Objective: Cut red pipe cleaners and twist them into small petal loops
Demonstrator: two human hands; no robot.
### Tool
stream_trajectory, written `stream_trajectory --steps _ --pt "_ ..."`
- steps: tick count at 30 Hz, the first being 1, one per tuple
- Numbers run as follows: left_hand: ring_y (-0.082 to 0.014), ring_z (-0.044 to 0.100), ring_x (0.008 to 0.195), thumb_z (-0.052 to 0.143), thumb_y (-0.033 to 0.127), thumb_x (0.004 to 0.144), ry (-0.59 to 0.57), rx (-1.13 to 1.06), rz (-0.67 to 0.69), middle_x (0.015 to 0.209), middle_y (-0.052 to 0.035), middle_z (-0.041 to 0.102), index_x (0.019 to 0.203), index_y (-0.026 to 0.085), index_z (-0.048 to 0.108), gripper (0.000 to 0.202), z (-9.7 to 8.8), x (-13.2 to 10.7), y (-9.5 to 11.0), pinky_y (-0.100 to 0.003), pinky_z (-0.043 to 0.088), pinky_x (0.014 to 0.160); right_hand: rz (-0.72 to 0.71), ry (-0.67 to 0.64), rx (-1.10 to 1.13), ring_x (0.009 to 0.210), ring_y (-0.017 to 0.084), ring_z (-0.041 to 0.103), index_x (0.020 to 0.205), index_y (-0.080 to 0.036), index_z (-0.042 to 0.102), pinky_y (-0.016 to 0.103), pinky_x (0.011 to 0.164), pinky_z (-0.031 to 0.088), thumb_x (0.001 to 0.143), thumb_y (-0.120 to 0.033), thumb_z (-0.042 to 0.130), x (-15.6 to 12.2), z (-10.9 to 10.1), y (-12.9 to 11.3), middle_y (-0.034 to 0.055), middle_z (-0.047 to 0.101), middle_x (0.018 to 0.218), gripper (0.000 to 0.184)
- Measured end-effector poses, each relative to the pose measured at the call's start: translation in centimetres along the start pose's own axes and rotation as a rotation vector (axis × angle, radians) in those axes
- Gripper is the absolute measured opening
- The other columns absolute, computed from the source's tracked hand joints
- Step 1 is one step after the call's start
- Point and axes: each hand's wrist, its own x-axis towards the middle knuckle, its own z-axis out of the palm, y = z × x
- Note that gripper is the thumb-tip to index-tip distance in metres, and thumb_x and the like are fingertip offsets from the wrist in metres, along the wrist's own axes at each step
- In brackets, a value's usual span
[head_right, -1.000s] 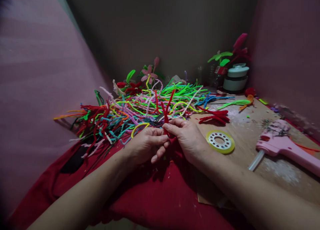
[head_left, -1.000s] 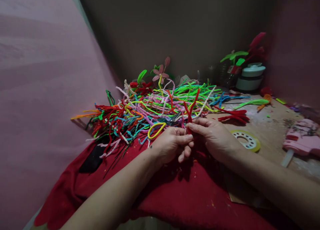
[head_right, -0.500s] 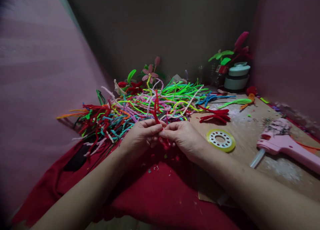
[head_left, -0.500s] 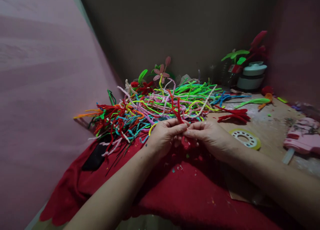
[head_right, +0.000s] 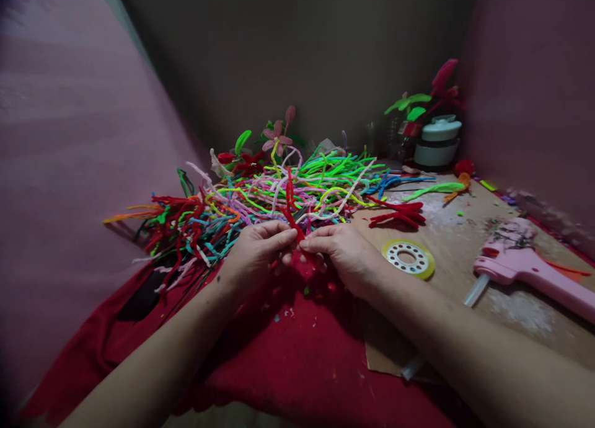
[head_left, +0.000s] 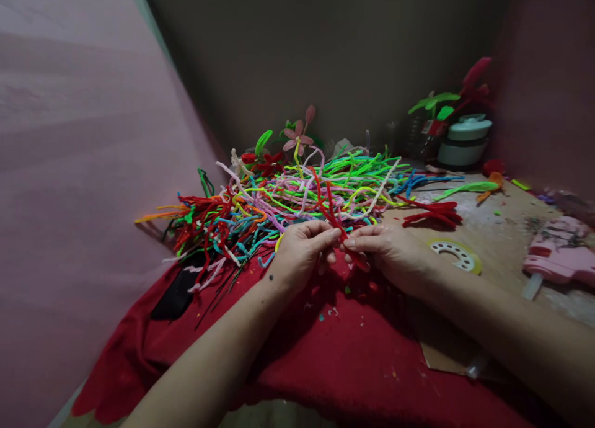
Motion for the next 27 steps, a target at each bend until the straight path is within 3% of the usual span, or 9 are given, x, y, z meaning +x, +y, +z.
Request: stream_trajectory --steps 4,11,18,22,27 --pt "-0.0050 0.037 0.031 0.065 0.034 0.072 0.005 0.060 0.011 0.044 0.0042 0.051 0.062 0.016 0.052 0.024 0.2 -0.2 0.3 -0.018 0.026 0.034 -0.023 0.021 -0.032 0.043 0.008 0.040 0.056 -0.014 0.062 0.024 0.045 0.027 0.062 -0.021 0.067 0.1 0.0 -0.1 -0.0006 0.055 0.049 0.011" --pt "-0.0046 0.039 0.041 0.065 0.029 0.071 0.116 0.288 0.247 0.047 0.0044 0.047 0.062 0.015 0.058 0.018 0.1 -0.3 0.1 -0.017 0.029 0.041 -0.039 0.010 -0.035 0.044 0.008 0.040 0.056 -0.015 0.060 0.024 0.046 0.027 0.064 -0.023 0.064 -0.1 0.1 -0.2 -0.0012 0.054 0.051 0.012" --pt "-0.0049 0.037 0.043 0.064 0.026 0.073 0.098 0.285 0.264 0.050 0.0052 0.045 0.065 0.016 0.058 0.014 -0.1 -0.1 -0.6 -0.018 0.031 0.044 -0.081 0.015 -0.117 0.046 0.008 0.040 0.057 -0.015 0.061 0.024 0.047 0.027 0.065 -0.022 0.064 0.0 0.1 -0.2 -0.0012 0.055 0.053 0.011" --pt "-0.0067 0.043 0.050 0.065 0.023 0.072 0.095 0.241 0.353 0.060 0.0038 0.051 0.081 0.020 0.065 0.009 -0.2 -0.2 -0.6 -0.018 0.036 0.051 -0.098 -0.007 -0.129 0.045 0.008 0.039 0.054 -0.016 0.058 0.025 0.047 0.027 0.065 -0.020 0.061 -0.1 0.1 -0.4 -0.0018 0.052 0.050 0.012" --pt "-0.0125 0.054 0.072 0.062 0.022 0.077 0.025 0.446 0.481 0.081 -0.0039 0.060 0.084 0.022 0.073 0.013 -1.0 -0.1 -0.3 -0.021 0.040 0.067 -0.089 -0.035 -0.192 0.043 0.008 0.037 0.052 -0.016 0.056 0.026 0.046 0.025 0.067 -0.022 0.059 -0.2 0.2 -0.6 -0.0028 0.047 0.044 0.017"
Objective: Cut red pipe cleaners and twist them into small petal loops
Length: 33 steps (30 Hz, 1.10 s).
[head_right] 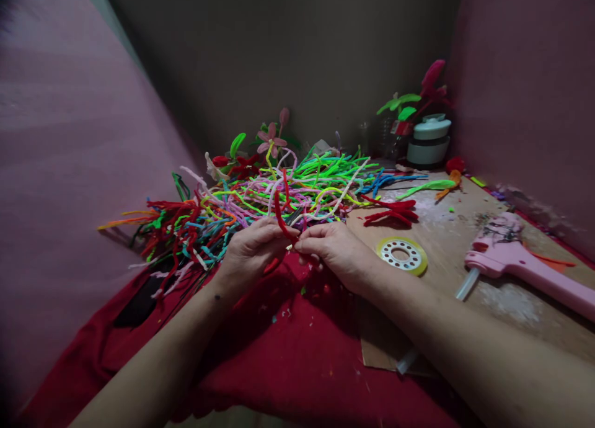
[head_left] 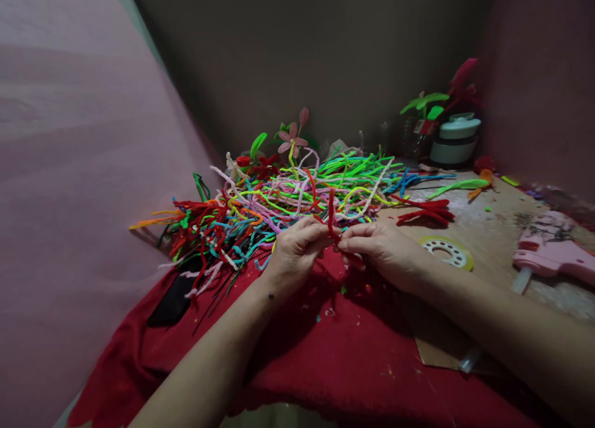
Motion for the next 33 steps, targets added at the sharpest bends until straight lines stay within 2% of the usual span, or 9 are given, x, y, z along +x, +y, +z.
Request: stream_trajectory --steps 8,12,15,17,22,24,26,28,33 --pt "-0.0123 0.053 0.078 0.053 0.021 0.084 -0.032 0.407 0.418 0.085 -0.0054 0.055 0.082 0.017 0.066 0.013 -0.9 0.1 -0.8 -0.022 0.044 0.068 0.024 -0.009 -0.044 0.044 0.008 0.038 0.051 -0.015 0.056 0.025 0.047 0.027 0.066 -0.024 0.061 -0.1 -0.1 -0.2 -0.0024 0.048 0.045 0.018" --pt "-0.0112 0.054 0.074 0.047 0.018 0.086 -0.202 0.529 0.472 0.085 -0.0062 0.058 0.083 0.015 0.061 0.015 -1.5 -0.1 -0.3 -0.021 0.043 0.065 0.092 -0.045 -0.130 0.043 0.007 0.039 0.054 -0.014 0.059 0.024 0.045 0.026 0.063 -0.023 0.061 -0.3 -0.1 -0.9 -0.0016 0.051 0.047 0.013" --pt "-0.0114 0.051 0.069 0.047 0.018 0.083 -0.300 0.479 0.310 0.075 -0.0039 0.057 0.079 0.014 0.060 0.014 -1.7 -0.4 0.7 -0.022 0.041 0.063 0.128 -0.064 -0.190 0.042 0.007 0.038 0.056 -0.014 0.060 0.023 0.044 0.027 0.062 -0.022 0.059 -0.5 0.1 -1.3 -0.0023 0.051 0.047 0.009" --pt "-0.0100 0.047 0.061 0.051 0.021 0.079 -0.303 0.324 0.078 0.064 -0.0010 0.052 0.072 0.014 0.058 0.012 -1.5 -0.4 1.2 -0.021 0.038 0.057 0.056 -0.059 -0.288 0.043 0.008 0.039 0.059 -0.014 0.061 0.023 0.045 0.029 0.065 -0.021 0.057 -0.7 0.3 -1.3 -0.0022 0.050 0.048 0.010" --pt "-0.0015 0.020 0.035 0.060 0.024 0.066 -0.283 -0.559 -0.676 0.043 0.0084 0.030 0.053 0.016 0.040 0.025 -0.4 0.1 1.2 -0.017 0.017 0.035 -0.650 0.154 -0.848 0.058 0.013 0.046 0.064 -0.012 0.063 0.027 0.058 0.035 0.075 -0.013 0.048 -1.3 0.7 -0.6 0.0042 0.056 0.059 0.019" --pt "-0.0004 0.015 0.034 0.059 0.021 0.064 -0.329 -0.837 -0.814 0.043 0.0090 0.029 0.052 0.016 0.038 0.024 -0.1 0.3 1.0 -0.016 0.014 0.033 -0.885 0.214 -0.987 0.059 0.014 0.044 0.060 -0.011 0.062 0.028 0.060 0.035 0.076 -0.011 0.046 -1.5 0.8 -0.4 0.0058 0.056 0.058 0.022" --pt "-0.0003 0.015 0.033 0.058 0.019 0.065 -0.354 -0.935 -0.841 0.042 0.0084 0.032 0.054 0.015 0.043 0.019 -0.1 0.3 1.1 -0.015 0.014 0.032 -0.953 0.243 -1.006 0.059 0.014 0.044 0.060 -0.012 0.061 0.028 0.059 0.035 0.077 -0.010 0.047 -1.6 0.8 -0.4 0.0058 0.055 0.057 0.023" --pt "-0.0008 0.020 0.033 0.061 0.021 0.068 -0.286 -0.874 -0.760 0.042 0.0077 0.035 0.059 0.013 0.049 0.017 -0.2 0.2 1.2 -0.015 0.015 0.033 -0.858 0.260 -0.897 0.061 0.014 0.046 0.063 -0.012 0.062 0.027 0.060 0.036 0.078 -0.011 0.048 -1.6 0.8 -0.7 0.0051 0.057 0.060 0.020" --pt "-0.0037 0.041 0.044 0.065 0.025 0.073 -0.003 -0.436 -0.326 0.060 0.0032 0.053 0.080 0.015 0.060 0.013 -0.5 -0.3 1.5 -0.016 0.030 0.041 -0.350 0.124 -0.322 0.058 0.011 0.049 0.067 -0.014 0.062 0.024 0.058 0.039 0.077 -0.022 0.055 -1.1 0.3 -1.4 0.0005 0.059 0.061 0.015"
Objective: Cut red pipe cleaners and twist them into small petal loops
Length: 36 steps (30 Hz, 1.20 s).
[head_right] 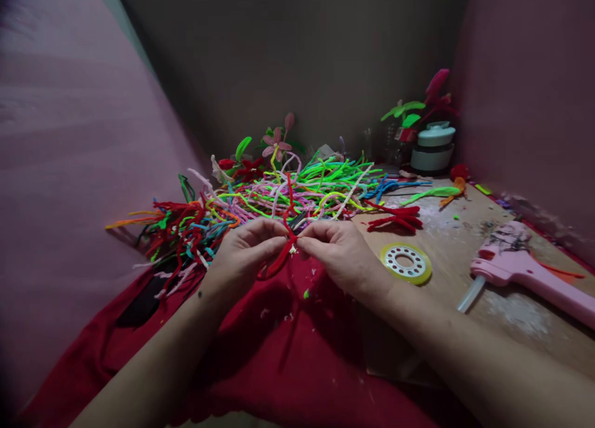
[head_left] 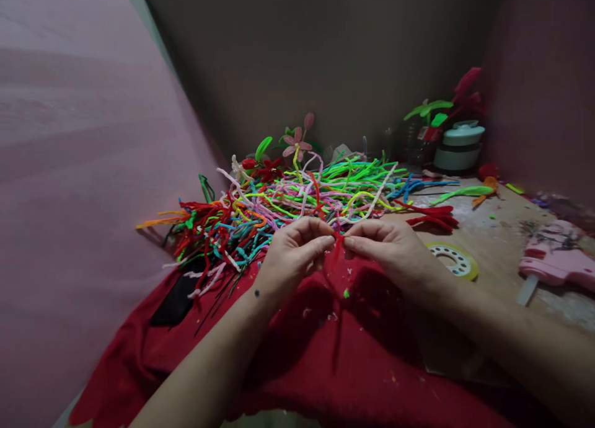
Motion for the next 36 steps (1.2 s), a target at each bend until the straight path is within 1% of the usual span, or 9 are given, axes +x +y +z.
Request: stream_trajectory --steps 4,7,11,17,19,25,28,31,36 --pt "-0.0115 0.054 0.076 0.066 0.020 0.074 0.041 0.398 0.454 0.082 -0.0025 0.056 0.082 0.017 0.065 0.008 -0.4 0.1 0.0 -0.023 0.043 0.068 0.132 -0.081 0.189 0.056 0.010 0.048 0.063 -0.014 0.063 0.024 0.059 0.038 0.072 -0.022 0.059 0.3 0.0 0.1 -0.0004 0.058 0.059 0.012" --pt "-0.0129 0.052 0.081 0.060 0.020 0.079 -0.018 0.597 0.601 0.083 -0.0034 0.053 0.076 0.017 0.063 0.004 -0.6 0.2 0.0 -0.025 0.041 0.076 0.141 -0.071 0.224 0.053 0.009 0.046 0.063 -0.014 0.062 0.024 0.056 0.037 0.069 -0.022 0.060 0.2 0.2 0.1 -0.0014 0.057 0.058 0.011" --pt "-0.0116 0.046 0.073 0.052 0.019 0.083 -0.040 0.594 0.469 0.076 -0.0007 0.049 0.072 0.016 0.052 0.011 0.0 0.0 0.0 -0.025 0.038 0.071 0.031 -0.054 0.078 0.056 0.011 0.050 0.065 -0.014 0.060 0.024 0.057 0.039 0.074 -0.023 0.057 0.0 0.3 0.1 0.0003 0.058 0.060 0.014" --pt "-0.0084 0.037 0.059 0.051 0.029 0.080 -0.120 0.238 -0.029 0.064 0.0037 0.042 0.071 0.016 0.047 0.017 0.7 0.0 -0.2 -0.022 0.031 0.057 -0.478 0.099 -0.528 0.059 0.013 0.047 0.063 -0.014 0.059 0.026 0.058 0.035 0.078 -0.011 0.050 -0.4 0.3 0.5 0.0030 0.053 0.059 0.018" --pt "-0.0079 0.036 0.058 0.052 0.032 0.080 -0.128 0.200 -0.043 0.065 0.0040 0.042 0.072 0.016 0.047 0.018 0.8 0.1 -0.3 -0.021 0.030 0.056 -0.508 0.108 -0.572 0.059 0.013 0.047 0.064 -0.014 0.058 0.025 0.058 0.036 0.078 -0.009 0.049 -0.4 0.3 0.7 0.0028 0.054 0.059 0.018" --pt "-0.0086 0.037 0.059 0.046 0.028 0.084 -0.066 0.425 0.083 0.065 0.0042 0.043 0.072 0.017 0.045 0.017 0.6 0.0 0.2 -0.022 0.032 0.058 -0.353 0.109 -0.448 0.065 0.013 0.055 0.075 -0.016 0.061 0.025 0.063 0.042 0.082 -0.014 0.052 -0.2 0.3 0.7 0.0024 0.061 0.069 0.012" --pt "-0.0091 0.037 0.059 0.045 0.026 0.085 -0.080 0.498 0.096 0.064 0.0040 0.043 0.070 0.017 0.044 0.017 0.4 0.0 0.3 -0.022 0.032 0.058 -0.561 0.258 -0.483 0.077 0.016 0.056 0.086 -0.017 0.063 0.030 0.074 0.044 0.083 -0.013 0.051 -0.4 0.2 0.2 0.0049 0.065 0.080 0.013" --pt "-0.0095 0.037 0.061 0.044 0.025 0.085 -0.139 0.540 0.126 0.066 0.0035 0.042 0.072 0.017 0.043 0.016 0.2 0.1 0.3 -0.023 0.032 0.059 -0.748 0.276 -0.639 0.091 0.020 0.054 0.098 -0.017 0.064 0.035 0.085 0.040 0.083 -0.011 0.052 -0.5 0.3 0.0 0.0084 0.066 0.097 0.021" --pt "-0.0094 0.035 0.058 0.044 0.028 0.085 -0.104 0.587 0.115 0.064 0.0039 0.041 0.071 0.017 0.043 0.018 0.1 0.0 0.3 -0.023 0.031 0.056 -0.532 0.191 -0.717 0.077 0.020 0.049 0.079 -0.017 0.070 0.035 0.075 0.039 0.085 -0.020 0.052 -0.4 0.6 0.3 0.0063 0.066 0.075 0.019"
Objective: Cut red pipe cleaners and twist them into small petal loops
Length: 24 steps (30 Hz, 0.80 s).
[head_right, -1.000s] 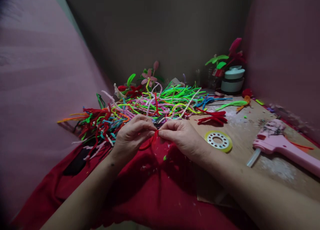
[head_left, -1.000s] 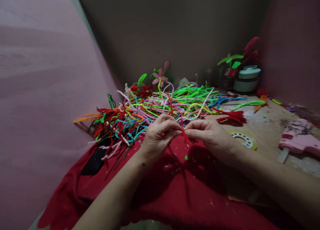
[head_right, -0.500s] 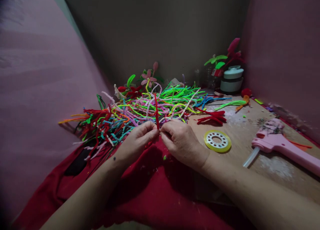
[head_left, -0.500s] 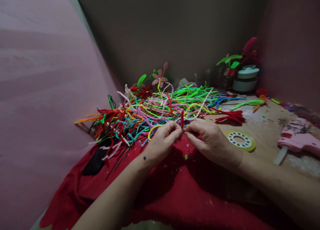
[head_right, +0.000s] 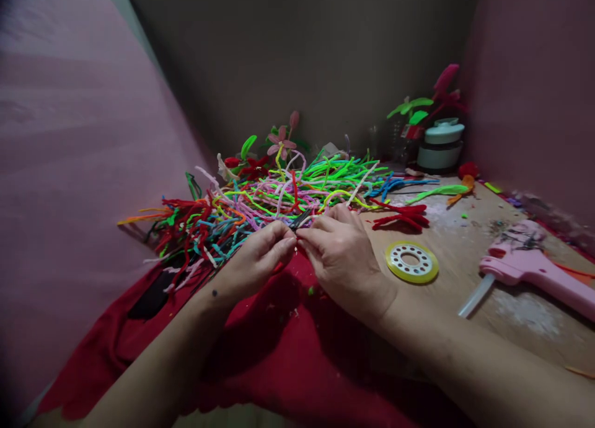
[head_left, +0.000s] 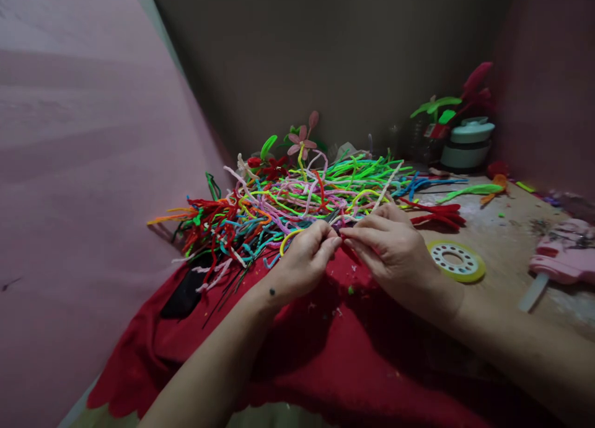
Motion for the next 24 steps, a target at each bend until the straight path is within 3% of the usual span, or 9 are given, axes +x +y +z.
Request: stream_trajectory --steps 6,10,15,24 --pt "-0.0098 0.040 0.059 0.045 0.030 0.085 0.066 -0.002 -0.056 0.063 0.0029 0.046 0.071 0.017 0.047 0.019 -0.2 0.1 -0.1 -0.023 0.033 0.057 0.540 -0.323 0.488 0.055 0.013 0.047 0.059 -0.017 0.066 0.027 0.054 0.035 0.078 -0.025 0.056 0.0 0.3 0.0 -0.0002 0.058 0.055 0.023" --pt "-0.0081 0.040 0.055 0.048 0.030 0.083 0.091 -0.131 -0.092 0.062 0.0030 0.048 0.072 0.015 0.049 0.019 -0.2 0.2 0.0 -0.022 0.032 0.055 0.844 -0.343 0.809 0.045 0.009 0.045 0.066 -0.014 0.069 0.024 0.044 0.031 0.072 -0.030 0.061 0.2 0.1 -0.1 -0.0003 0.060 0.056 0.019" --pt "-0.0058 0.036 0.051 0.057 0.031 0.077 0.037 -0.251 -0.106 0.059 0.0044 0.045 0.070 0.014 0.054 0.019 -0.8 0.1 0.3 -0.019 0.028 0.048 0.858 -0.322 0.862 0.046 0.008 0.045 0.060 -0.013 0.066 0.023 0.045 0.032 0.067 -0.029 0.065 0.3 -0.2 0.0 0.0003 0.059 0.054 0.018" --pt "-0.0042 0.038 0.034 0.064 0.029 0.073 -0.078 -0.401 -0.240 0.046 0.0059 0.048 0.074 0.015 0.057 0.017 -0.9 0.0 0.1 -0.016 0.027 0.034 0.733 -0.319 0.659 0.054 0.010 0.049 0.064 -0.014 0.068 0.023 0.053 0.036 0.074 -0.028 0.058 0.2 0.1 -0.1 0.0000 0.062 0.058 0.020"
